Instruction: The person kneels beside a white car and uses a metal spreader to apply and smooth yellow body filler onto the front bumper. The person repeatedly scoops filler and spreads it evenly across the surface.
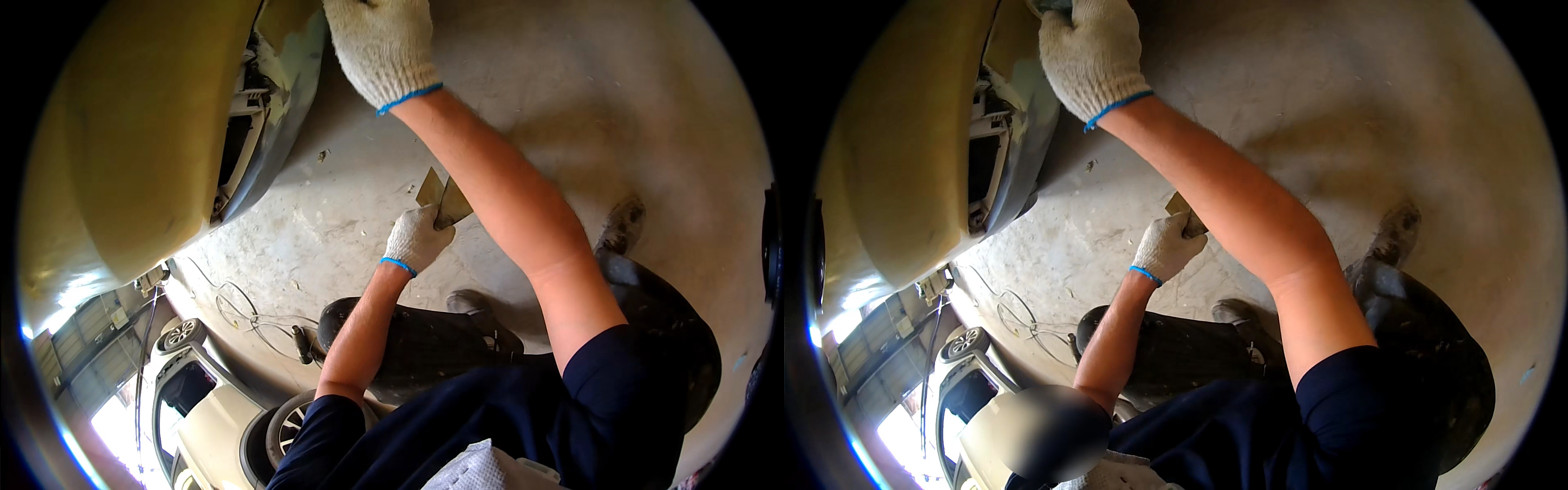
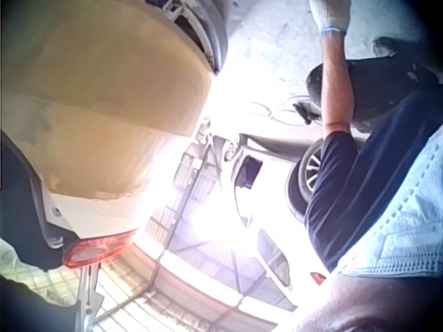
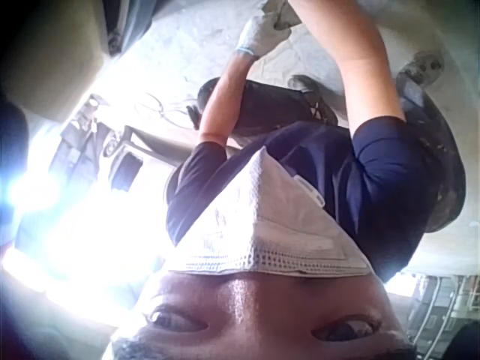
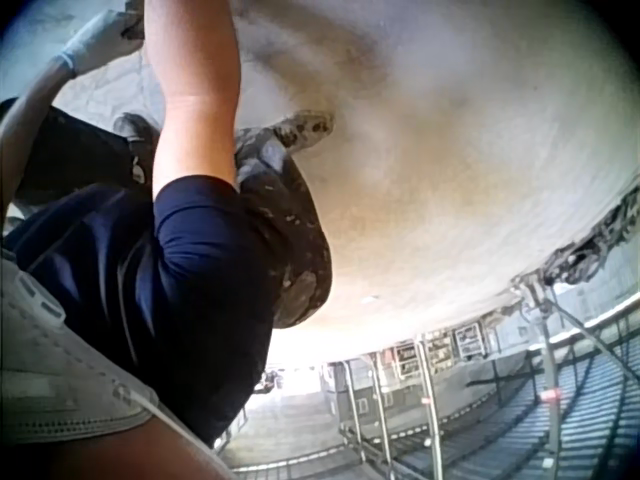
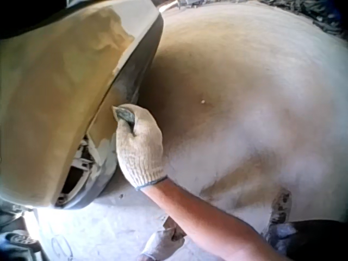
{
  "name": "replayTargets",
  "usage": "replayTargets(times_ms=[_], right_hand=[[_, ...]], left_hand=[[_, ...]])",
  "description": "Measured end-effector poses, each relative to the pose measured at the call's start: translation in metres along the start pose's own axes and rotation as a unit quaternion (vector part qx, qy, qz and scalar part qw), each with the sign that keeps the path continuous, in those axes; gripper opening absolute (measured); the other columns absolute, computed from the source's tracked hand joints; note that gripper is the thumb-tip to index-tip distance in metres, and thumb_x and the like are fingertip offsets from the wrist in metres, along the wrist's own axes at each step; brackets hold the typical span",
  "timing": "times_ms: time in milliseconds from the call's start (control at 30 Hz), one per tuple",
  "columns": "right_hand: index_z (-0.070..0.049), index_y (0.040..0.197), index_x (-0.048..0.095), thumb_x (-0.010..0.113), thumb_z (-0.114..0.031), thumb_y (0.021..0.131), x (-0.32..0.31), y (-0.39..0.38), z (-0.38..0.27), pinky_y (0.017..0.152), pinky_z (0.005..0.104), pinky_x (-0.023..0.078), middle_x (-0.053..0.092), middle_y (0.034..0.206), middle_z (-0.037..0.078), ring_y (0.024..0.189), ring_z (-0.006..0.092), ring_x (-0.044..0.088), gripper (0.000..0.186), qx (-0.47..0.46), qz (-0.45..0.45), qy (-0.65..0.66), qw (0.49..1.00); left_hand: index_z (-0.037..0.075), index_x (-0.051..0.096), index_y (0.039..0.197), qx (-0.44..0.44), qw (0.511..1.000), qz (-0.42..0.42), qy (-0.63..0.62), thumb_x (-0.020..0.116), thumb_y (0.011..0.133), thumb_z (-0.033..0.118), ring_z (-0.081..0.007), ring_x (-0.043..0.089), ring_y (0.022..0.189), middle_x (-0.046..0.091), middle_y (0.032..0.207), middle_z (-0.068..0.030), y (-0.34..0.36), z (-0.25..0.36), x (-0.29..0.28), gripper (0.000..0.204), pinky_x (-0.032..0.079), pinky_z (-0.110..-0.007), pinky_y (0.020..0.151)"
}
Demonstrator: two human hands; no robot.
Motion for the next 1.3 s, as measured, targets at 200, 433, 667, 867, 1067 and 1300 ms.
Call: replayTargets(times_ms=[200, 433, 667, 867, 1067, 1300], right_hand=[[-0.014, 0.102, 0.076, 0.074, -0.003, 0.083, 0.004, -0.037, -0.018, 0.077, 0.0408, 0.056, 0.071, 0.093, 0.007, 0.085, 0.0291, 0.065, 0.022, -0.121, -0.005, 0.01, 0.993], [-0.014, 0.1, 0.076, 0.074, -0.004, 0.083, -0.006, -0.049, -0.008, 0.078, 0.0401, 0.056, 0.072, 0.091, 0.005, 0.084, 0.0284, 0.066, 0.02, -0.148, -0.077, 0.027, 0.986], [-0.013, 0.102, 0.074, 0.071, -0.003, 0.085, 0.0, -0.018, 0.004, 0.081, 0.0414, 0.055, 0.071, 0.095, 0.005, 0.087, 0.0307, 0.065, 0.02, -0.004, 0.002, 0.021, 1.0], [-0.016, 0.106, 0.073, 0.07, -0.002, 0.084, 0.004, -0.057, -0.012, 0.083, 0.0416, 0.054, 0.069, 0.099, 0.005, 0.09, 0.0307, 0.064, 0.026, -0.093, -0.035, -0.025, 0.995], [-0.022, 0.109, 0.073, 0.075, -0.005, 0.079, -0.012, -0.093, -0.002, 0.083, 0.0433, 0.052, 0.069, 0.099, 0.003, 0.091, 0.0276, 0.064, 0.034, -0.157, -0.239, -0.013, 0.958], [-0.022, 0.104, 0.076, 0.076, -0.006, 0.079, -0.012, -0.014, 0.0, 0.088, 0.0426, 0.053, 0.07, 0.1, 0.0, 0.093, 0.0257, 0.066, 0.029, -0.196, -0.092, -0.014, 0.976]], left_hand=[[-0.001, 0.065, 0.09, 0.008, 1.0, 0.003, -0.01, 0.068, 0.084, 0.03, -0.0483, 0.067, 0.088, 0.069, 0.088, -0.0295, -0.006, -0.012, 0.002, 0.032, 0.052, -0.055, 0.078], [-0.001, 0.065, 0.091, 0.017, 1.0, -0.004, -0.009, 0.069, 0.084, 0.028, -0.0482, 0.067, 0.089, 0.069, 0.089, -0.0288, -0.003, -0.002, 0.003, 0.03, 0.053, -0.055, 0.078], [0.0, 0.068, 0.096, 0.005, 1.0, -0.015, 0.022, 0.069, 0.083, 0.029, -0.0475, 0.068, 0.09, 0.07, 0.091, -0.0285, -0.003, 0.006, 0.001, 0.032, 0.054, -0.055, 0.08], [0.0, 0.068, 0.096, 0.005, 1.0, -0.018, 0.009, 0.07, 0.084, 0.029, -0.047, 0.068, 0.091, 0.071, 0.093, -0.0279, -0.008, -0.008, 0.003, 0.032, 0.054, -0.055, 0.08], [0.0, 0.067, 0.094, 0.02, 1.0, -0.018, -0.014, 0.07, 0.084, 0.027, -0.0467, 0.068, 0.09, 0.071, 0.091, -0.0267, -0.007, 0.002, 0.003, 0.029, 0.054, -0.055, 0.079], [-0.002, 0.065, 0.09, 0.03, 0.999, 0.017, 0.005, 0.071, 0.083, 0.023, -0.0426, 0.069, 0.081, 0.069, 0.083, -0.025, -0.012, 0.001, 0.003, 0.027, 0.054, -0.047, 0.073]])
Point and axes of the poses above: each hand's wrist, its own y-axis towards the middle knuckle, its own x-axis out of the palm, z = x × y, the point moved 2 cm from there along y, towards the middle knuckle
